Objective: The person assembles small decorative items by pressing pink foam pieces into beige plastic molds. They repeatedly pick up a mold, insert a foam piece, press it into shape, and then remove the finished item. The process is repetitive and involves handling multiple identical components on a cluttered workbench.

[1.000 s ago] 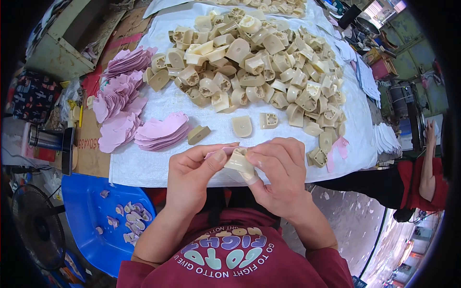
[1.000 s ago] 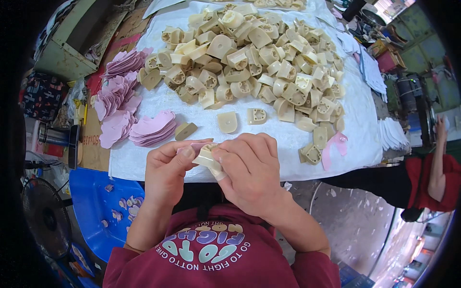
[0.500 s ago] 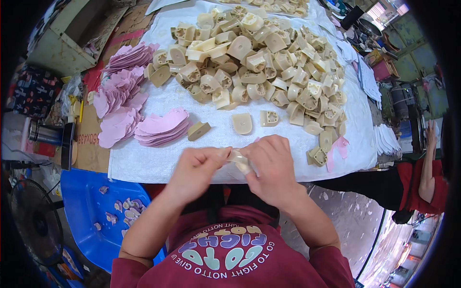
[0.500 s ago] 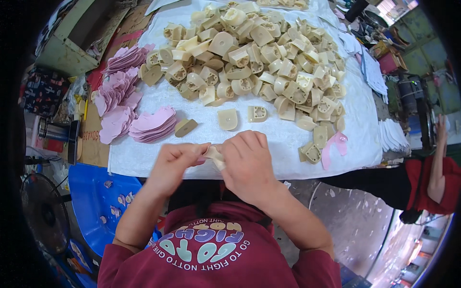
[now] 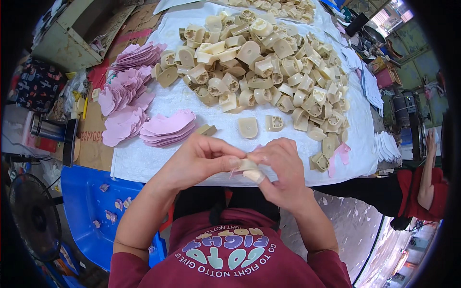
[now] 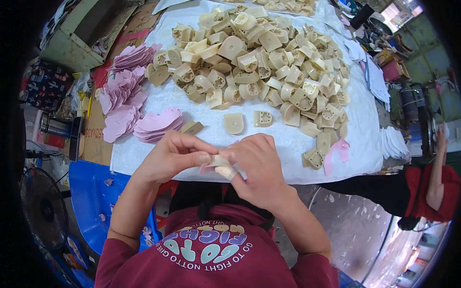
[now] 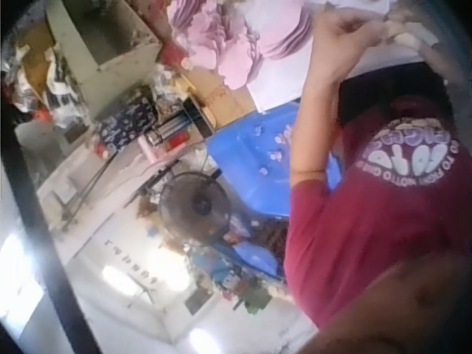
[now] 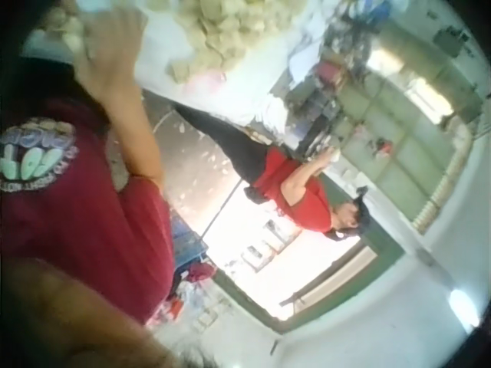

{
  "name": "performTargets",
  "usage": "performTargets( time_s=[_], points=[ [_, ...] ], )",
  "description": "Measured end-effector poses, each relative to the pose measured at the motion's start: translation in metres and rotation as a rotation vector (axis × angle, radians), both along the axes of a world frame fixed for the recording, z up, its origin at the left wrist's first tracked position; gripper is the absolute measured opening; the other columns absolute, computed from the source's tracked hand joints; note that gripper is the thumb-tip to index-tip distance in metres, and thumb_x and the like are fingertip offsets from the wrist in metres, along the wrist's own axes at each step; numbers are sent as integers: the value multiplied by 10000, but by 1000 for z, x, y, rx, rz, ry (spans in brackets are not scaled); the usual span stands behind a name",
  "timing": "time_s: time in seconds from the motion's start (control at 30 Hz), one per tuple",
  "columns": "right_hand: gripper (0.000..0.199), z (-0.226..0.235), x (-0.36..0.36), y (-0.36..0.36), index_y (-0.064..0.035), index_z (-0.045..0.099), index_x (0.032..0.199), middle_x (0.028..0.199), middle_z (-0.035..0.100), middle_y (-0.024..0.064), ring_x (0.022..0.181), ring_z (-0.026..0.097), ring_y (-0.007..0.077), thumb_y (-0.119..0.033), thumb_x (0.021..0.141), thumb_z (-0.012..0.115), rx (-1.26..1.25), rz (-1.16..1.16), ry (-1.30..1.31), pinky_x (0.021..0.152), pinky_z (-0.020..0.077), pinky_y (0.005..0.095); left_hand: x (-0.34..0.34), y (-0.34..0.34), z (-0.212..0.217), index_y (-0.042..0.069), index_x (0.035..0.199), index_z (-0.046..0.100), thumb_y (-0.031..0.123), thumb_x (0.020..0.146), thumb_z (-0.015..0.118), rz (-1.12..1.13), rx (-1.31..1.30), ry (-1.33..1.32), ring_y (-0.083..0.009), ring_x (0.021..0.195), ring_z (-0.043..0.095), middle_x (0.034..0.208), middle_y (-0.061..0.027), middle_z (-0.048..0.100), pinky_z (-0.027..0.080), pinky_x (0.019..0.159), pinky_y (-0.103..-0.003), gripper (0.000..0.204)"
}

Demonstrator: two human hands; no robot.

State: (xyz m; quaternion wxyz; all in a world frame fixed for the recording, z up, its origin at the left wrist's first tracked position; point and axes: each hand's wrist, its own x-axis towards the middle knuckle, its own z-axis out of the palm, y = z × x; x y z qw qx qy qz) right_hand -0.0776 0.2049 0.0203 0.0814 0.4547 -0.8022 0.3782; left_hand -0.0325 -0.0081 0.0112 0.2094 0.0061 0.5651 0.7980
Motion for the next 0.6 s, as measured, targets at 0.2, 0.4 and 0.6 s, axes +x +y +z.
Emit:
performTargets(
  time_s=[0.2,0.4,0.6],
  points=[
    [240,-5,7,-9,-46,635,933,855,605,68,803,564,238,-44,698,684,92,-64,-134,746,409,356,-9,-2,-9,-7,1123,642,111,863,676,27,-141,-88,-116,789,639,905,-65,685,515,712,-248,287],
    [197,-4,9,-12,0,678,946,854,634,24,811,572,91,-106,786,720,-321,-160,-960,758,467,256,9,8,-20,8,1114,646,154,892,640,301,175,-66,-201,940,643,1062,-127,646,564,728,-327,266],
    [174,2,19,-16,-2,672,931,818,655,35,792,563,86,-89,785,711,-243,-264,-884,744,464,255,8,12,-23,9,970,677,94,868,644,304,-128,323,-230,1016,609,1064,-117,629,495,848,-345,137]
  ],
)
